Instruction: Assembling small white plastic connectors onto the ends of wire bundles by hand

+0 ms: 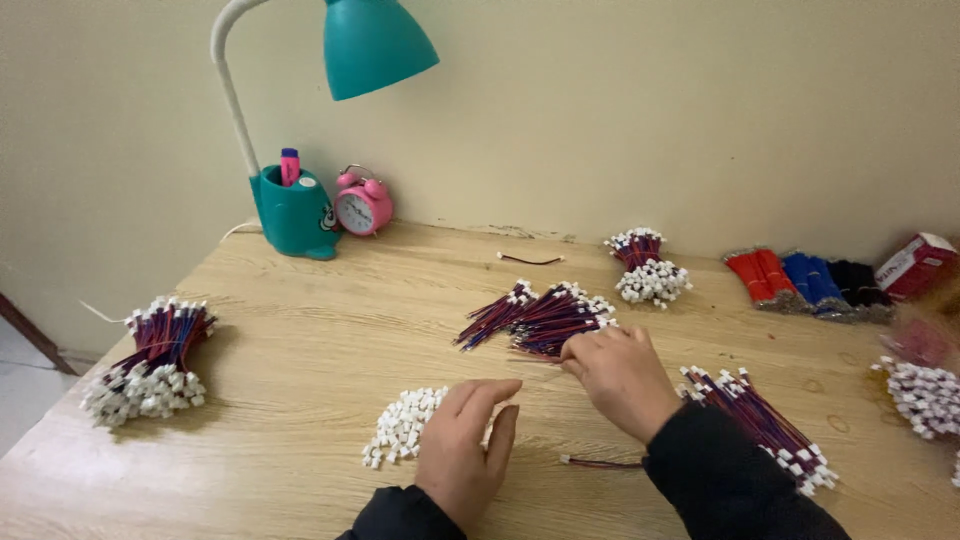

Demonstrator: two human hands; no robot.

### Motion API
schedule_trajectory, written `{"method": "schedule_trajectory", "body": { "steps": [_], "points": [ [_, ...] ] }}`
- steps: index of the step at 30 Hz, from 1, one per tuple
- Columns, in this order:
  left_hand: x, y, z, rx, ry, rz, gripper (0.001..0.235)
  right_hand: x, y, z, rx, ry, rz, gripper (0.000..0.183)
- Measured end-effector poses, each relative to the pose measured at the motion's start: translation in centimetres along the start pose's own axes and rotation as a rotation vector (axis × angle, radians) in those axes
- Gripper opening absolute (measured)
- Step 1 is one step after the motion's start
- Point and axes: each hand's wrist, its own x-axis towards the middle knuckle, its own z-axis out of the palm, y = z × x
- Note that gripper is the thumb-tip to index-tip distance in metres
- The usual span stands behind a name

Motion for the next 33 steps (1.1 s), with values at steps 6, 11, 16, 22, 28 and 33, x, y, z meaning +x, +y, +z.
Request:
{"method": "schedule_trajectory", "body": {
  "steps": [6,11,16,22,28,33],
  "points": [
    [-0.1,0.5,0.5,0.299,-0.153,0.198,0.051,-3.6,-1.0,1.1,-0.046,0.325,-0.427,0.013],
    [-1.3,-1.5,1.4,0.087,-0.307,0.014,0.012,-5.2,-0.8,1.3,0.28,0.211,-0.397,0.011],
    [-0.9,-0.5,0.6,-0.163,-0.479,-0.487,0.022,-6.2,-0.6,-1.5,0.632,-0.07,0.107,0.027],
    [-1.3,-1.3,1.3,-0.094,-0.368,-0.231,0.024,-6.1,1.8,1.6,0.967,-0.018,0.026,0.018],
    [-0.5,0.0,0.9,-0.018,-0.335,-0.02,0.026,-6.2,-0.7,-0.6,0.726,-0.012,-0.001,0.013],
    [-1.4,-0.5,1.7,-0.407,-0.377,-0.502,0.017,-5.7,-1.4,0.1,0.703,0.042,-0.188,0.018]
  ]
}}
